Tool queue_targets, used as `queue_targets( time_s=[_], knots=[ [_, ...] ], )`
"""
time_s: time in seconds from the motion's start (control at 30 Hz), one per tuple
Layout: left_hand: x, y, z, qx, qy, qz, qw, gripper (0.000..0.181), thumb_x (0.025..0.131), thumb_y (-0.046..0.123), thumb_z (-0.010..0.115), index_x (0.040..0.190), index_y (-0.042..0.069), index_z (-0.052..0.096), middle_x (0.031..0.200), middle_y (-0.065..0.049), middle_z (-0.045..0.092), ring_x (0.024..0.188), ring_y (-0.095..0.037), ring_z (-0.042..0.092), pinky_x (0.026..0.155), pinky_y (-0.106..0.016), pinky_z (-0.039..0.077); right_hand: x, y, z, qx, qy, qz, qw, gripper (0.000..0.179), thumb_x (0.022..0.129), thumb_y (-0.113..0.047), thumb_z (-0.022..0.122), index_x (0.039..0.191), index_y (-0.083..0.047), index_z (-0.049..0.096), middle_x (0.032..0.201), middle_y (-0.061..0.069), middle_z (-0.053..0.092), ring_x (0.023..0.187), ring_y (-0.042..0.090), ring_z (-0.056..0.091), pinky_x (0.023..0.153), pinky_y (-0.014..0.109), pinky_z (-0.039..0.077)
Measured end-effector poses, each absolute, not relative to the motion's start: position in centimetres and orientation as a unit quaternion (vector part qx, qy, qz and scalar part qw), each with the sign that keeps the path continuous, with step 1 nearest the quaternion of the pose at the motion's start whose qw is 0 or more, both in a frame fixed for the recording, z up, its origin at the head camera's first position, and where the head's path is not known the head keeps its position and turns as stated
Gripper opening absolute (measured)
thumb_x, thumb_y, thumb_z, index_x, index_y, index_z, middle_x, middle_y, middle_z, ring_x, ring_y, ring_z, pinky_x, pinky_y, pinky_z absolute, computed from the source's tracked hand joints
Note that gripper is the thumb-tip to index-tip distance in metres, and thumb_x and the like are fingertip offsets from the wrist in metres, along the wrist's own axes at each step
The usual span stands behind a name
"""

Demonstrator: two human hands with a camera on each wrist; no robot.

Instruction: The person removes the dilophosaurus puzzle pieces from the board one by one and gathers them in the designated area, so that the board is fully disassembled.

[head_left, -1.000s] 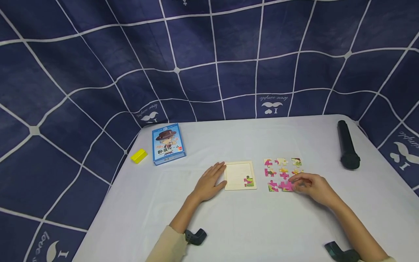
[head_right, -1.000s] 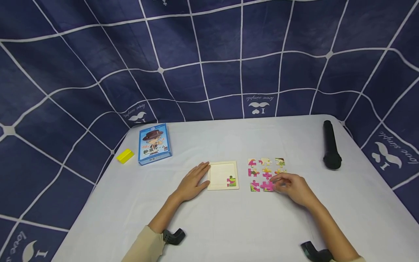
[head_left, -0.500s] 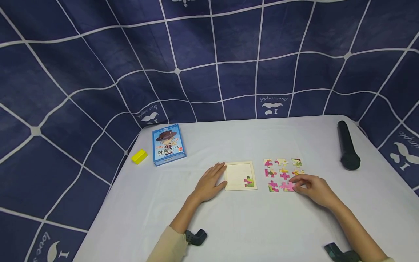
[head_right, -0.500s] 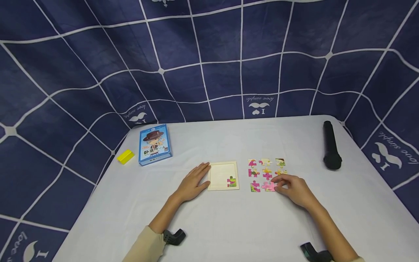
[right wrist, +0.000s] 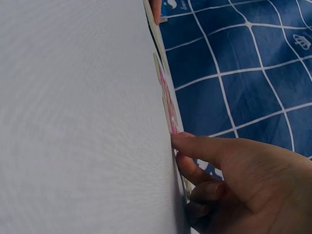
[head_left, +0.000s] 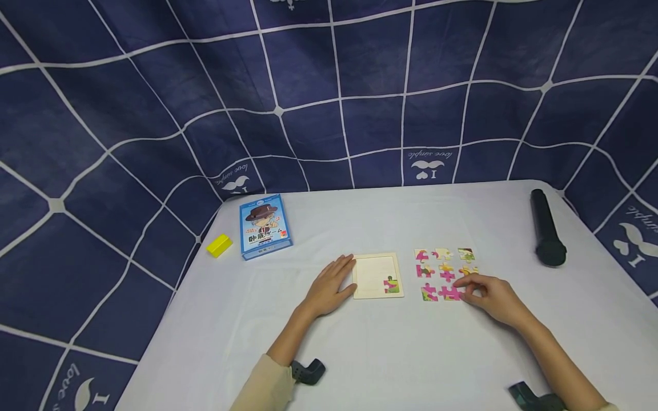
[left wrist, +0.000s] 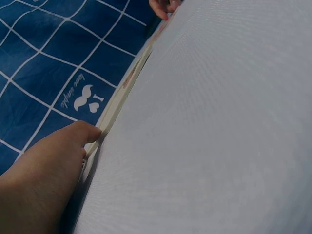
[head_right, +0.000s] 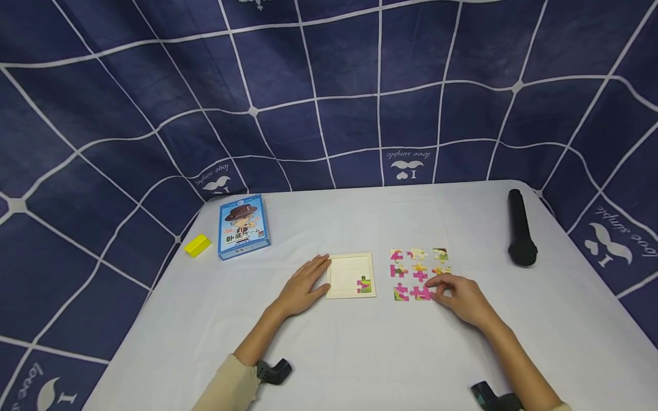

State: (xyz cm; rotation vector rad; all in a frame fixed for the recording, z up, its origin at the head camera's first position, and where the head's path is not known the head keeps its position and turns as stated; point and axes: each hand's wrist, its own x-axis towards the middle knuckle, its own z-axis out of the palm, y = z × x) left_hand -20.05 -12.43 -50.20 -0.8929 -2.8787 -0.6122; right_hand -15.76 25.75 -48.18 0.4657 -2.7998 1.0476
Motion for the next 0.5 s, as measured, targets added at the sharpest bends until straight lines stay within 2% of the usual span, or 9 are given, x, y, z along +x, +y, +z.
queue_targets(
  time_s=[0.33, 0.5],
  knots=[
    [-20.09, -12.47, -50.24, -0.288, -0.936, -0.198, 0.028, 0.061, 0.095, 0.042, 0.042, 0.145, 0.011, 0.029, 0.151, -0.001, 0.023, 0.139, -0.018, 0.016, 0.112, -0.032, 0.012, -15.8, 25.77, -48.13, 0.152, -0.927, 0.337, 0.057, 0.022, 0.075, -0.003, 0.073, 0.095, -0.011, 0.069, 0.067, -0.009, 0.051, 0.05, 0.003, 0.032, 0.043, 0.023, 0.026],
    [-20.09, -12.46, -50.22, -0.291, -0.936, -0.199, 0.031, 0.061, 0.094, 0.041, 0.043, 0.145, 0.009, 0.03, 0.151, -0.002, 0.024, 0.138, -0.019, 0.017, 0.112, -0.033, 0.013, -15.88, 25.08, -47.75, 0.155, -0.923, 0.343, 0.079, 0.022, 0.075, -0.003, 0.073, 0.096, -0.01, 0.07, 0.07, -0.007, 0.055, 0.05, 0.003, 0.031, 0.042, 0.022, 0.027]
  ],
)
